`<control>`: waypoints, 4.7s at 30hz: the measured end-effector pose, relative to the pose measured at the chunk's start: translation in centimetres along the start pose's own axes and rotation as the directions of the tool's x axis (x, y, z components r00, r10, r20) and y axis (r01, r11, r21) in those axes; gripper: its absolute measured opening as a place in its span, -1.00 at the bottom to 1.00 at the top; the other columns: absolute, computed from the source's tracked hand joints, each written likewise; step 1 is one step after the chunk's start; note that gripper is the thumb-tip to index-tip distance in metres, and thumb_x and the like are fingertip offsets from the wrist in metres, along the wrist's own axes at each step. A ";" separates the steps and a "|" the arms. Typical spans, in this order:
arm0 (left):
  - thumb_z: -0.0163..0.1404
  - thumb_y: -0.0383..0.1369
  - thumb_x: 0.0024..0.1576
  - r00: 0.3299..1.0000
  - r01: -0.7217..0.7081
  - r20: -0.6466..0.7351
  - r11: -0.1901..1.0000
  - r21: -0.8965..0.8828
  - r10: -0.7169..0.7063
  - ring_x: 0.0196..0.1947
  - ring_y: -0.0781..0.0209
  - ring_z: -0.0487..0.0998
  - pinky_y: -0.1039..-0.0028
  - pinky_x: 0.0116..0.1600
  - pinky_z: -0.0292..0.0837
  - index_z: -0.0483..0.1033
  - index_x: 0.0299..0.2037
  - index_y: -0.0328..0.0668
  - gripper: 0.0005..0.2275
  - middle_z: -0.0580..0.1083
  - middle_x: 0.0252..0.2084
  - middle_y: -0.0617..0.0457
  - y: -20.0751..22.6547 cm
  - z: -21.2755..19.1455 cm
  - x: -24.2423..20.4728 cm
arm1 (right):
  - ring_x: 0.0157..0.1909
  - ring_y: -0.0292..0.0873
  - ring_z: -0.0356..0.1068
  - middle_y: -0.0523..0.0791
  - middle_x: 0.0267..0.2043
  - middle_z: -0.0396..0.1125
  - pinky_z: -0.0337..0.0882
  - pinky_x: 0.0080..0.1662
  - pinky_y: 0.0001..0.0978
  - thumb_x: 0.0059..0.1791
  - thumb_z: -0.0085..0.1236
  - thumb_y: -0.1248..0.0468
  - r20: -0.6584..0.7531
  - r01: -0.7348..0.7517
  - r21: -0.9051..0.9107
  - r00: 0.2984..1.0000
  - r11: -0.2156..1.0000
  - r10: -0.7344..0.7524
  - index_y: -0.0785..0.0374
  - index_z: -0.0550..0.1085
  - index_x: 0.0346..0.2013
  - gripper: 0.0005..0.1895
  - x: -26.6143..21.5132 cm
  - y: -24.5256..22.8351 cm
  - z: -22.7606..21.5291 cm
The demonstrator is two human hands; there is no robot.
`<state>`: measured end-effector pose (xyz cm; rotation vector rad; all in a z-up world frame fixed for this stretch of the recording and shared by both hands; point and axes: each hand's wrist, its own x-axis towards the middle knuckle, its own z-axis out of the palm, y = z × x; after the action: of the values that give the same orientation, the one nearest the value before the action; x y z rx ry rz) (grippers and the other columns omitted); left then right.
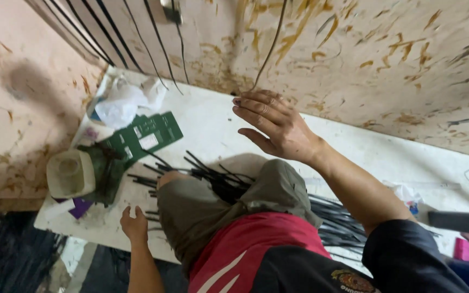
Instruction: Applying edge coating to leather strips using a manual roller applicator and hanging them to dry in a workshop.
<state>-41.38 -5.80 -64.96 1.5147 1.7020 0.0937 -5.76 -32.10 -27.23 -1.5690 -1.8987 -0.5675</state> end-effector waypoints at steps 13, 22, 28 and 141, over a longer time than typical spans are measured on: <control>0.08 0.08 0.11 0.927 0.235 0.146 0.840 0.489 -0.345 0.59 -0.15 -0.51 -0.12 0.55 -0.27 -0.55 0.56 0.26 0.01 -0.54 0.62 0.10 -19.7 10.1 1.8 | 0.33 0.11 0.37 0.05 0.28 0.36 0.37 0.32 -0.04 0.16 0.23 0.21 0.241 0.085 -0.043 0.968 0.995 -0.072 0.36 0.41 0.23 -0.58 -2.1 -3.0 5.9; 0.11 -0.13 0.13 0.979 0.039 0.147 0.840 0.541 -0.140 0.57 -0.16 -0.65 -0.08 0.55 -0.44 -0.66 0.53 0.07 0.05 -0.66 0.58 -0.08 -22.9 12.2 0.0 | 0.37 0.10 0.32 0.02 0.32 0.32 0.33 0.35 -0.02 0.17 0.18 0.17 0.279 0.088 0.017 0.956 0.996 -0.089 0.30 0.41 0.26 -0.59 -3.9 -2.8 9.4; -0.01 -0.02 0.34 0.937 0.136 -0.330 0.757 0.639 0.110 0.59 -0.16 -0.47 -0.04 0.35 0.30 -0.60 0.58 0.06 -0.09 -0.54 0.61 -0.03 -26.2 18.1 1.4 | 0.37 0.06 0.33 -0.02 0.32 0.34 0.29 0.35 -0.03 0.20 0.11 0.14 0.320 0.119 -0.007 0.941 0.993 -0.111 0.26 0.41 0.27 -0.60 -5.7 -1.9 13.1; -0.16 -0.25 0.35 -0.123 -0.989 0.712 -0.142 -0.033 0.692 -0.06 0.07 0.62 0.31 -0.03 0.51 0.54 0.01 0.01 -0.80 0.57 -0.16 0.04 -6.5 16.9 -15.7 | 0.07 0.01 0.53 0.05 -0.07 0.52 0.42 0.13 -0.10 0.03 0.29 0.11 0.260 -0.327 -0.173 0.895 0.929 0.363 0.25 0.58 -0.01 -0.66 -31.8 -25.4 16.6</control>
<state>-37.41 -28.54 -71.37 2.6500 -0.3197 -0.0977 -29.84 -49.17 -59.80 -2.1123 -1.7447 -0.3173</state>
